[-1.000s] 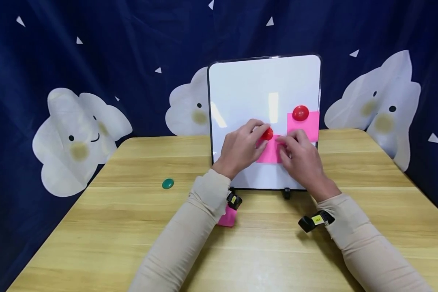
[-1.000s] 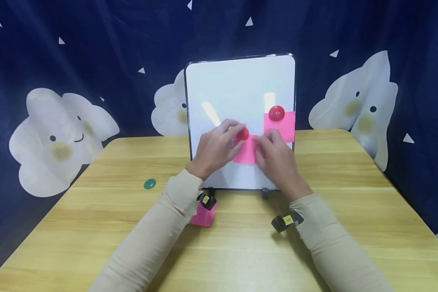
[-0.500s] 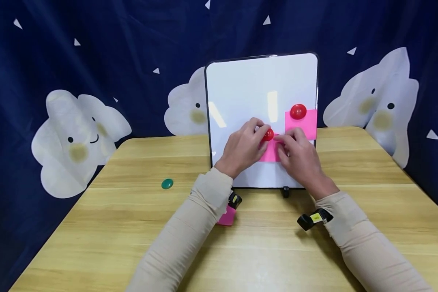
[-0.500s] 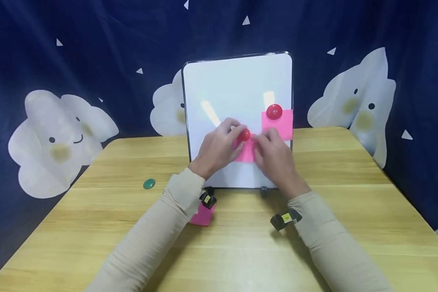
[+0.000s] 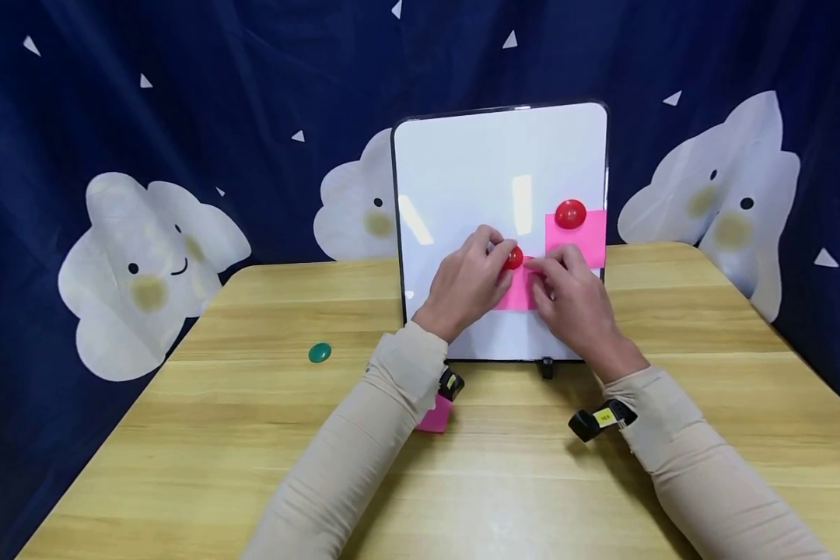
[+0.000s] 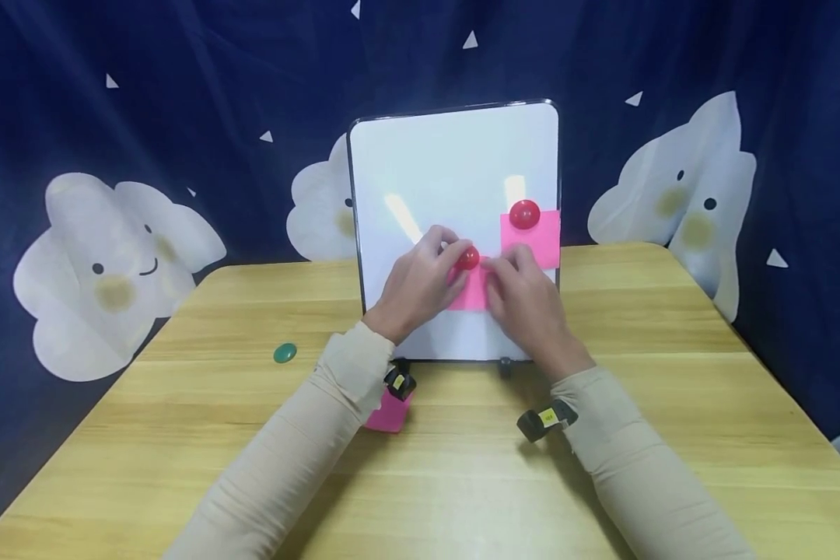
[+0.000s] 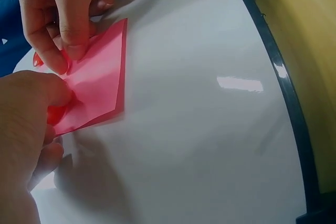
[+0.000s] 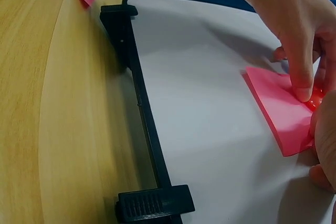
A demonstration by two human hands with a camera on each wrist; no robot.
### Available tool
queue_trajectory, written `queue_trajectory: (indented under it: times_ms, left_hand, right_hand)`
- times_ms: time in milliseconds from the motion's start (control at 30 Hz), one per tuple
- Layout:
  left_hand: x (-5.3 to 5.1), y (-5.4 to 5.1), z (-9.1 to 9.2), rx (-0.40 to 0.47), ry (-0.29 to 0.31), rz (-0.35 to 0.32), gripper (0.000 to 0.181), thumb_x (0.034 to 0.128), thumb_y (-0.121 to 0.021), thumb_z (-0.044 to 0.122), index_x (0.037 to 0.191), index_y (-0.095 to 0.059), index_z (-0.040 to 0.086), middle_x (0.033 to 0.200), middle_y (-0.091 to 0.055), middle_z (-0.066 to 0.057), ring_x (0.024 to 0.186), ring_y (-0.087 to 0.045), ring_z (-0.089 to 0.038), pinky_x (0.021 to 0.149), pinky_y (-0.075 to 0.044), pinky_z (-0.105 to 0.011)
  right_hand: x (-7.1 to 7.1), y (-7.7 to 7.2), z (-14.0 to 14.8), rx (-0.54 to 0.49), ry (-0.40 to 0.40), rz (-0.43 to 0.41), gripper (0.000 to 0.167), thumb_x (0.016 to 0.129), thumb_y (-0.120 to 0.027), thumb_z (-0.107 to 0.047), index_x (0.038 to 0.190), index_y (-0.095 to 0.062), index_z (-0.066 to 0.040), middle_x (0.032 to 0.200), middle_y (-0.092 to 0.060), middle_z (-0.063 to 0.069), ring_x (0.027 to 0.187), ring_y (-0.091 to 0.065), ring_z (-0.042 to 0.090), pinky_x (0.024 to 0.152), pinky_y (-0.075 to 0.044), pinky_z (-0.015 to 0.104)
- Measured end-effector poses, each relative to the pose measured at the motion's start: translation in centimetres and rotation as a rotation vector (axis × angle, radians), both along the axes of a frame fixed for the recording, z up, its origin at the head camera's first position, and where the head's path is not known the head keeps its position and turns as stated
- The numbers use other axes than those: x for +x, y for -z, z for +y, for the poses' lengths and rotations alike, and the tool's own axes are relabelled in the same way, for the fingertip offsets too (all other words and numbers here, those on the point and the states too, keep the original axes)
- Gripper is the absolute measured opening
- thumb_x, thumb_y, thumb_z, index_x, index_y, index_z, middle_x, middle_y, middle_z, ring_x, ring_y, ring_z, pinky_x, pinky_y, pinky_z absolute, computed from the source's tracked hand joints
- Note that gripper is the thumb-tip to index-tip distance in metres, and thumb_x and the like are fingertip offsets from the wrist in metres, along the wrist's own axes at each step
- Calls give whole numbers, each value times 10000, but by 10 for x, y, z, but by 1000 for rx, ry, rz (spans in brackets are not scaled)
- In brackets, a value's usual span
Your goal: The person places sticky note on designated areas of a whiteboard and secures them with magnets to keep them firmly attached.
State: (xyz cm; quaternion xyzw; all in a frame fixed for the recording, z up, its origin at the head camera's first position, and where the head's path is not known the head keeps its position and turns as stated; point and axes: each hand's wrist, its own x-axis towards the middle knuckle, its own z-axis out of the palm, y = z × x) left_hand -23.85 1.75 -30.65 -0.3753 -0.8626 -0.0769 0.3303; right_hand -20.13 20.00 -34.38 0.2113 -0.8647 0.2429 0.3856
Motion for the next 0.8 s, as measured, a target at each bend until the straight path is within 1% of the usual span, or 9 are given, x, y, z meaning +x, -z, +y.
queue_trajectory:
  times_ms: [100, 200, 300, 367, 467, 533, 667, 800]
  left_hand:
    - [0, 2, -1, 12, 1, -20, 366, 921, -693, 251, 1248, -674, 90, 1134, -584, -75, 947, -603, -136, 749, -540, -199]
    - [0, 3, -4, 45, 18, -33, 366, 921, -705, 275, 1251, -674, 119, 1142, -574, -67, 932, -616, -131, 713, -534, -196]
    - [2, 5, -10, 92, 34, -21, 363, 916, -722, 309, 1237, -687, 144, 1137, -572, -55, 864, -623, -115, 652, -512, -183]
    - [4, 8, -16, 121, 44, -6, 331, 917, -722, 319, 1201, -708, 148, 1124, -578, -47, 805, -615, -104, 611, -491, -179]
    - [9, 11, -28, 149, 63, 14, 284, 915, -725, 315, 1138, -736, 139, 1097, -601, -36, 784, -625, -101, 608, -490, -182]
    - [12, 14, -36, 164, 82, 18, 241, 918, -721, 302, 1086, -754, 133, 1064, -618, -29, 782, -635, -100, 615, -496, -188]
    - [18, 20, -51, 194, 116, 18, 188, 924, -714, 288, 1004, -775, 129, 960, -651, -5, 720, -612, -79, 604, -486, -199]
    - [25, 27, -64, 209, 143, 16, 162, 930, -707, 280, 929, -777, 133, 826, -675, 24, 643, -583, -61, 557, -458, -195]
  right_hand:
    - [-1, 1, 0, -1, -4, 2, 293, 858, -738, 20, 1149, -706, 30, 987, -519, 158, 801, -565, 256, 671, -534, 386]
    - [-1, 1, 0, -6, -9, 11, 290, 856, -741, 19, 1143, -707, 32, 989, -515, 159, 808, -561, 259, 669, -530, 389]
    - [-1, 0, 0, -14, -18, 24, 265, 858, -734, 23, 1121, -707, 35, 987, -508, 166, 818, -560, 266, 666, -530, 394]
    - [-1, 0, 0, -17, -22, 29, 248, 860, -729, 24, 1107, -704, 36, 990, -503, 170, 824, -563, 270, 667, -528, 394]
    - [1, -2, 0, -24, -25, 25, 246, 854, -737, 22, 1097, -701, 39, 995, -500, 173, 826, -562, 271, 668, -519, 395]
    - [2, -3, -1, -25, -20, 17, 260, 846, -749, 18, 1100, -699, 39, 998, -500, 170, 824, -557, 267, 664, -509, 393]
    - [3, -4, -1, -19, -4, 12, 264, 842, -755, 8, 1099, -702, 29, 980, -506, 159, 781, -549, 252, 633, -493, 386]
    - [5, -3, -5, -3, -14, 19, 231, 845, -748, -12, 1071, -709, 14, 941, -523, 135, 709, -540, 221, 583, -476, 367]
